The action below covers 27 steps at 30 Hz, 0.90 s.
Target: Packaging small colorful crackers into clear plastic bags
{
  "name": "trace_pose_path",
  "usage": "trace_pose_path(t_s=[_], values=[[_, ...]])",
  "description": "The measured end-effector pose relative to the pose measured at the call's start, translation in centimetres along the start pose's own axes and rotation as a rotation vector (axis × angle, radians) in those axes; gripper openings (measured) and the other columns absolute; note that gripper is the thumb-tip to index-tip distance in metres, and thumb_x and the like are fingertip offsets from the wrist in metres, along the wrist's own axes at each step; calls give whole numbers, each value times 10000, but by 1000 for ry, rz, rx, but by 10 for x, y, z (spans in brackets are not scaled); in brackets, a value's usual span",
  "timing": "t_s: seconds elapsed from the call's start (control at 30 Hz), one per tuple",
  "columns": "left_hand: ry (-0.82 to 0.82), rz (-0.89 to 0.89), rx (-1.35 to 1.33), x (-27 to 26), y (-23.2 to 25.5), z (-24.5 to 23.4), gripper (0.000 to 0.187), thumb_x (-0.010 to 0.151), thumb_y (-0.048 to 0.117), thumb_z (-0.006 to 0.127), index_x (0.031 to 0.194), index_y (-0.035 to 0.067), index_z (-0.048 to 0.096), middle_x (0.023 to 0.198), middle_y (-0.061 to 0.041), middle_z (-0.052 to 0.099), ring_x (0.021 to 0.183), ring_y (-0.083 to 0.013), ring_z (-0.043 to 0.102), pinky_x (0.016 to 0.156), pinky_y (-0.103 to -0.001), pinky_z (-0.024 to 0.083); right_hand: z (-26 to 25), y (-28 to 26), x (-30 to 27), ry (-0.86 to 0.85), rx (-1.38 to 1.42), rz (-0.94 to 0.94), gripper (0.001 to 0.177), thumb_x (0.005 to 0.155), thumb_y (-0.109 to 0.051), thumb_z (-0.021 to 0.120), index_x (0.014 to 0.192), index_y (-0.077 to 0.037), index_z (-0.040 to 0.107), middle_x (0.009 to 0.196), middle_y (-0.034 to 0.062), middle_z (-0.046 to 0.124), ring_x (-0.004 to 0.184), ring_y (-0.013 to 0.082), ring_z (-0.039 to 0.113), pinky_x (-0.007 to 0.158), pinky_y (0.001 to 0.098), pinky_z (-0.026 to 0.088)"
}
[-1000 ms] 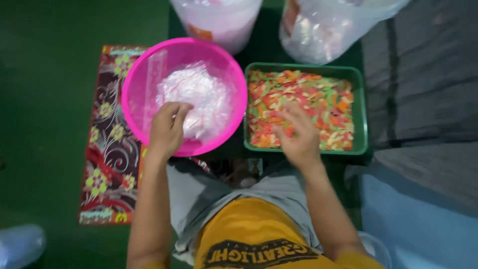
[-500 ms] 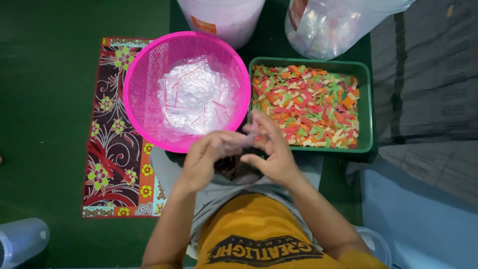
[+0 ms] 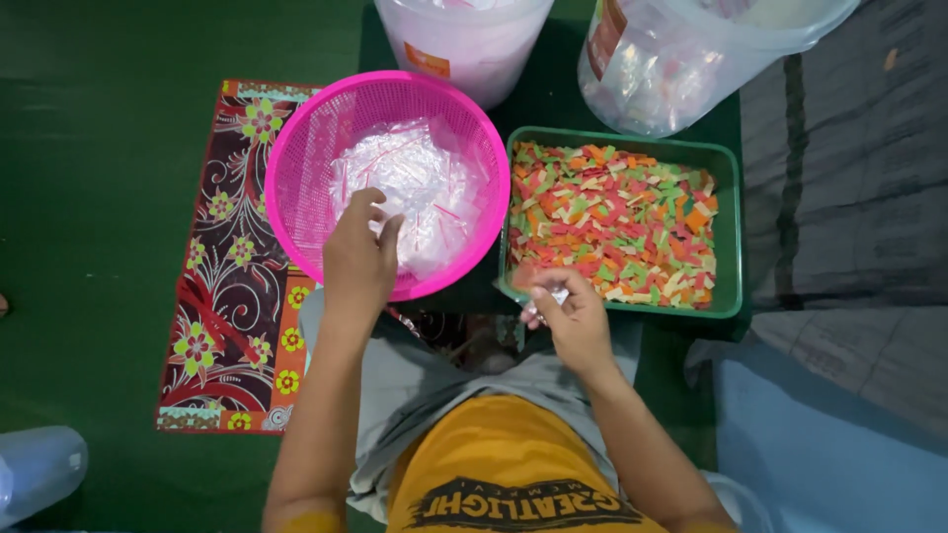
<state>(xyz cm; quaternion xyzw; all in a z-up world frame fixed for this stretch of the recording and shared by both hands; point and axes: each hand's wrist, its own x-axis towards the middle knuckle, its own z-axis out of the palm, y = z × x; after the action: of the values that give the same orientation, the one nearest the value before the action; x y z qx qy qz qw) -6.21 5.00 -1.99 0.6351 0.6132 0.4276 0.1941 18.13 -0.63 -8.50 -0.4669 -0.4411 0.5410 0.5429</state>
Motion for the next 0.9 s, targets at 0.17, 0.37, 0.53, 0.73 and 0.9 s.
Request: trace_pose_path(t_s=[0.17,0.37,0.53,0.73,0.9], values=[[-194,71,491,1,-4,10,174,847,309,645,870,137,647,1090,-130,589,1025,-342,597,726,-408,540,-9,-5,-6,36,-108,-94,444,809,29,618,1212,15,430,704,57,483,473,88,537,416,169,459],[-373,326,-253,-41,54,10,317,798,223,690,1064,66,615,1017,-188,616,1035,-395,575,888,-449,468,-6,-32,-16,-154,-426,-29,657,706,-71,766,1279,-40,449,713,91,652,545,149,566,466,215,465],[-595,94,-411,-65,64,15,324,810,143,656,1125,93,604,858,-117,681,845,-326,661,740,-406,526,2,-33,-16,-299,-377,41,692,605,-21,803,1242,-106,548,774,23,690,662,90,617,559,218,523],[-645,-101,-439,-81,36,18,471,776,103,690,1214,132,519,797,-112,693,748,-292,685,644,-390,540,3,-8,-18,-164,-26,117,547,686,28,759,1188,-13,547,778,97,686,651,111,599,609,213,529],[-713,-7,-365,-75,48,5,168,855,186,592,994,93,610,864,-43,663,761,-155,619,681,-272,458,7,-41,-18,-309,-411,35,415,764,-79,685,1160,-83,563,818,52,731,782,130,696,729,264,564]])
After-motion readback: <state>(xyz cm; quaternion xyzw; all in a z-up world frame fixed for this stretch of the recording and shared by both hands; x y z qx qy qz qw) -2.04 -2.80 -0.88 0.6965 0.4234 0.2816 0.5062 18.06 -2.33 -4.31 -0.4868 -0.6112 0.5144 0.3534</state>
